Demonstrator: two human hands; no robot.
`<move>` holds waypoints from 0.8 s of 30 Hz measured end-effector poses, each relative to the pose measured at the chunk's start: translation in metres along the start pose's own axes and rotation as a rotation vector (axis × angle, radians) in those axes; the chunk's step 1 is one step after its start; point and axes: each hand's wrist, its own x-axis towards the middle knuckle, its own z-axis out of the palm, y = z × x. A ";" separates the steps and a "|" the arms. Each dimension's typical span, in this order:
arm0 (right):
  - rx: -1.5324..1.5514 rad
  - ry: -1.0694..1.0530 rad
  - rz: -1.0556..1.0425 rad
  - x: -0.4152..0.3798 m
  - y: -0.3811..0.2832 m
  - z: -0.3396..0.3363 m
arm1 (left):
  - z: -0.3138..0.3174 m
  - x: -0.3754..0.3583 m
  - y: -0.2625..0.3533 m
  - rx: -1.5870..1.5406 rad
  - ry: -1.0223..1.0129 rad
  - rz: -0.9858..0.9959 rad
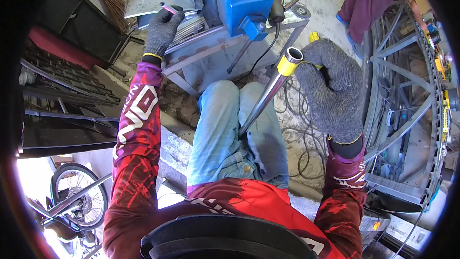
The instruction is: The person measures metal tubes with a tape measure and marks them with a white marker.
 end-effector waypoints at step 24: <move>0.044 0.052 -0.225 0.009 -0.003 0.007 | 0.023 -0.175 0.183 -0.674 0.066 0.252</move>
